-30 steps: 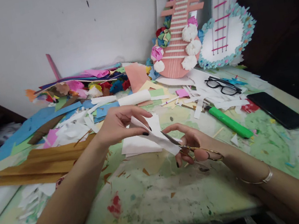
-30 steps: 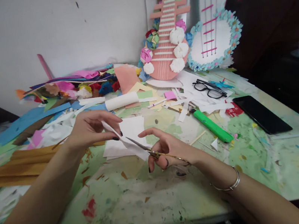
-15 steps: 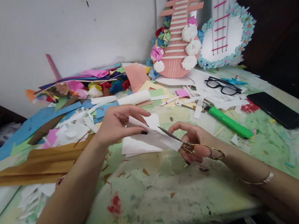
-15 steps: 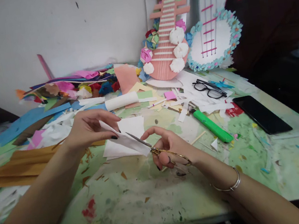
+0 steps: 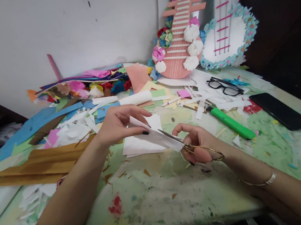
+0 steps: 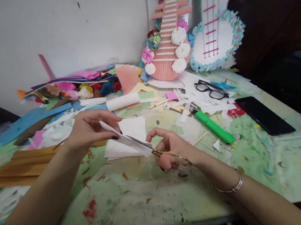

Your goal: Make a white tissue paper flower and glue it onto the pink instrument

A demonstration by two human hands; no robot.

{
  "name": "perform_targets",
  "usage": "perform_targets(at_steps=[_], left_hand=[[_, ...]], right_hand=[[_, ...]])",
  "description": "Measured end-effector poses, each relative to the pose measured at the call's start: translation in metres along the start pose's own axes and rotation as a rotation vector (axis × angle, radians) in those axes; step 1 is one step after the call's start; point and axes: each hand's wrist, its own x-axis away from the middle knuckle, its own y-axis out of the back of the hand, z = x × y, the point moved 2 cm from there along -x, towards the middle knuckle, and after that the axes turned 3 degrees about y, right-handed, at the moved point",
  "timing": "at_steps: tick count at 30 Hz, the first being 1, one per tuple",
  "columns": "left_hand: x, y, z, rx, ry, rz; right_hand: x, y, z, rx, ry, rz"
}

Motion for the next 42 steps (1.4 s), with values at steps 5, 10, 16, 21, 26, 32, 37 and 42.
perform_targets(at_steps=[5, 10, 16, 21, 26, 32, 37, 42], left_hand=[[0.001, -0.001, -0.001, 0.003, 0.009, -0.012], [0.000, -0.001, -0.002, 0.004, 0.004, -0.021], [-0.001, 0.000, 0.000, 0.007, -0.043, -0.037], [-0.001, -0.001, 0.002, 0.016, -0.055, -0.046], [0.000, -0.002, 0.003, 0.030, -0.029, -0.030], [0.000, -0.001, 0.002, -0.024, -0.050, -0.032], [0.000, -0.003, 0.000, -0.032, -0.018, 0.008], [0.001, -0.006, 0.002, 0.013, 0.009, 0.066]], right_hand=[[-0.001, 0.001, -0.001, 0.032, -0.013, -0.015], [0.001, 0.000, 0.000, 0.029, -0.046, -0.049], [0.000, -0.001, 0.001, -0.006, -0.051, -0.069], [-0.001, -0.002, 0.000, -0.023, -0.036, -0.053], [-0.002, -0.002, -0.006, -0.025, 0.006, 0.006], [-0.004, -0.003, -0.009, -0.050, 0.068, 0.097], [-0.003, -0.003, -0.009, -0.034, 0.019, 0.117], [-0.002, -0.004, -0.009, -0.045, 0.016, 0.155]])
